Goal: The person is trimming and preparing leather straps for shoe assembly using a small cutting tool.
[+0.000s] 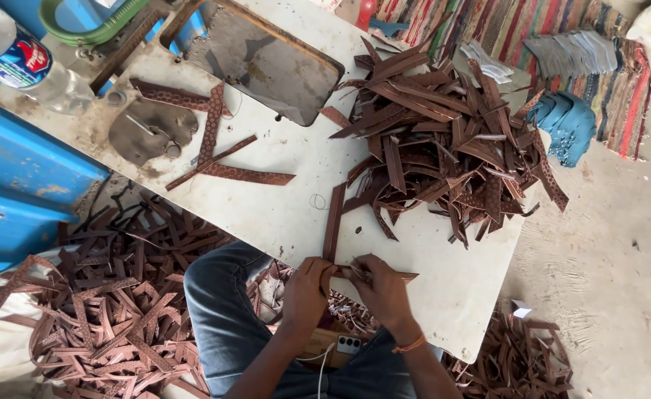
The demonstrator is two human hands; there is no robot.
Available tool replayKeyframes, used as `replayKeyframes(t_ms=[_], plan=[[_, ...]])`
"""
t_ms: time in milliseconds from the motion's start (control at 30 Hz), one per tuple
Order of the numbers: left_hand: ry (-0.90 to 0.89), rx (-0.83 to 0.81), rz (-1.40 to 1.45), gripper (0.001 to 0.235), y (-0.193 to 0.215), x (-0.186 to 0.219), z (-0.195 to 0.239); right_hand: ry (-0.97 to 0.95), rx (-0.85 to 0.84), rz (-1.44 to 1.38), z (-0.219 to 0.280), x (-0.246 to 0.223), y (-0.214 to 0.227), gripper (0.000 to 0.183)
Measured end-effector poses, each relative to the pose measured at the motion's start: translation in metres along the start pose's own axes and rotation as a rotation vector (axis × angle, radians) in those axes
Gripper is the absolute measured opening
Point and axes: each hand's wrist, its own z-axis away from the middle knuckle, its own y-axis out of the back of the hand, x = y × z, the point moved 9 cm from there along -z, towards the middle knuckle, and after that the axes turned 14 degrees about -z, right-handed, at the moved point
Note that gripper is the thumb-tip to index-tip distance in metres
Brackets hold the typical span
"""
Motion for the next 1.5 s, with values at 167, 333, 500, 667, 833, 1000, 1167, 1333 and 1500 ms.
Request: replayKeyframes(t_ms=[167, 333, 500, 667, 833, 1000, 1167, 1333, 1500], plan=[[0.076, -0.059, 0.058, 0.009, -0.003, -0.009, -0.009, 0.129, -0.042, 0.340, 0.003, -0.006, 0.005, 0.026], [0.075, -0.120, 0.118, 0.008, -0.012, -0.026, -0.012, 0.009, -0.233, 0.465, 0.001, -0.026, -0.003, 0.042], [0.021, -0.178, 0.138, 0.008, -0.008, -0.012, -0.012, 0.236, -0.297, 0.571, 0.003, -0.030, -0.017, 0.044], [-0.026, -0.237, 0.153, 0.007, -0.010, 0.004, -0.004, 0.080, -0.297, 0.655, 0.001, -0.015, -0.010, 0.043], [-0.037, -0.198, 0.120, 0.007, -0.014, 0.001, 0.000, 0.164, -0.262, 0.631, 0.002, -0.015, -0.010, 0.033], [-0.005, -0.242, 0.087, 0.006, -0.016, 0.000, -0.004, 0.167, -0.356, 0.745, -0.004, -0.016, -0.018, 0.034], [0.011, -0.343, 0.100, 0.018, -0.021, -0.004, -0.004, 0.140, -0.412, 0.775, -0.009, -0.013, -0.022, 0.036], [0.063, -0.412, 0.091, 0.020, -0.027, -0.009, -0.002, 0.098, -0.467, 0.784, -0.010, -0.011, -0.025, 0.039], [0.029, -0.328, 0.117, 0.013, -0.020, -0.005, -0.004, 0.164, -0.434, 0.769, -0.012, -0.015, -0.027, 0.037]])
